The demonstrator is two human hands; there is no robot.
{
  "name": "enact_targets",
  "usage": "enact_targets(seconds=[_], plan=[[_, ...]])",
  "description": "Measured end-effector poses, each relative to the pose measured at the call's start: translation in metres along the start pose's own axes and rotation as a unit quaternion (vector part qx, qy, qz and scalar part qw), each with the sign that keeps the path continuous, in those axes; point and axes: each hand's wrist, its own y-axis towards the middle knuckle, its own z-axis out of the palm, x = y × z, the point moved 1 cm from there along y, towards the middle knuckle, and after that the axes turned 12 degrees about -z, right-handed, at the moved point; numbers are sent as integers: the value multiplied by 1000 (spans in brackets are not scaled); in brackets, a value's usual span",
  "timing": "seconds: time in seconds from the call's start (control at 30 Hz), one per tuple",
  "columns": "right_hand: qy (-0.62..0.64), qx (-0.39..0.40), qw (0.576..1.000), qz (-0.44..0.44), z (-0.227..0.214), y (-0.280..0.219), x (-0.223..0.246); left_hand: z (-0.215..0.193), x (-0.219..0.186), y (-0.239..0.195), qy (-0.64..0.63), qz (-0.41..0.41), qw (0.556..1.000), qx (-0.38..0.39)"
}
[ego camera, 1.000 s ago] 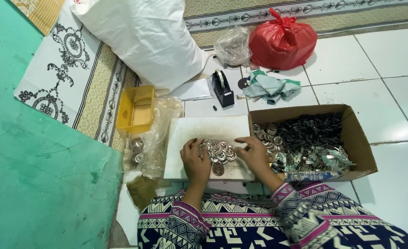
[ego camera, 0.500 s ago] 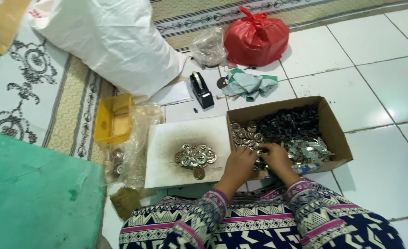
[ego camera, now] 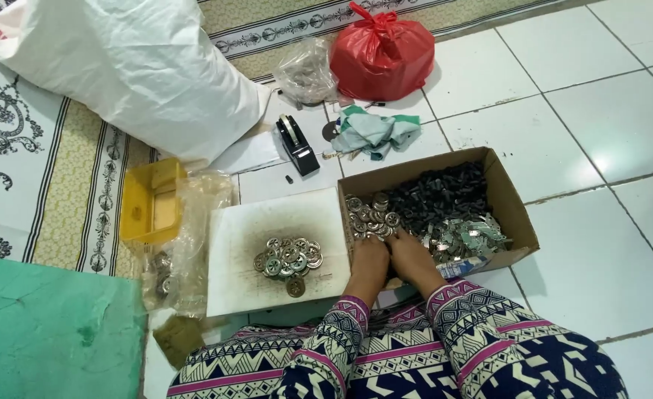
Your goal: The person sits on the floor and sorts small round metal parts from a cardboard box onto a white board. They then place the sorted parts into a clear plastic bag and set the bag aside.
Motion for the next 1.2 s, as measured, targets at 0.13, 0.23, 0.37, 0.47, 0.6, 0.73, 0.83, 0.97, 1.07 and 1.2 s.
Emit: enact_targets(seconds=[0.13, 0.23, 0.37, 0.47, 0.6, 0.73, 0.83, 0.97, 1.07, 1.2], plan=[[9, -5, 1000, 2, -5, 0, 0, 46, -3, 7, 26, 20, 999, -21], [36, -10, 999, 24, -12, -2, 1, 58, -4, 9, -7, 25, 999, -23], [81, -16, 996, 41, -30, -9, 13, 64, -3, 12, -33, 19, 998, -40], [129, -43, 989, 62, -48, -16, 24, 69, -2, 15, -69, 2, 995, -67], [194, -126, 968, 99, -28, -7, -1, 23, 9, 13, -141, -21, 986, -83], [285, -174, 933, 133, -17, -4, -21, -36, 23, 3, -304, -78, 948, -47], [408, -213, 878, 131, -22, -3, -26, -54, 29, 4, -493, -159, 855, -21], [598, -240, 754, 127, -46, -15, 2, -48, 37, -1, -645, -277, 712, 13], [643, -240, 718, 115, -67, -22, 23, -43, 47, -5, -741, -298, 600, 39], [675, -214, 699, 100, -72, -20, 32, -66, 59, -15, -838, -287, 453, 102]])
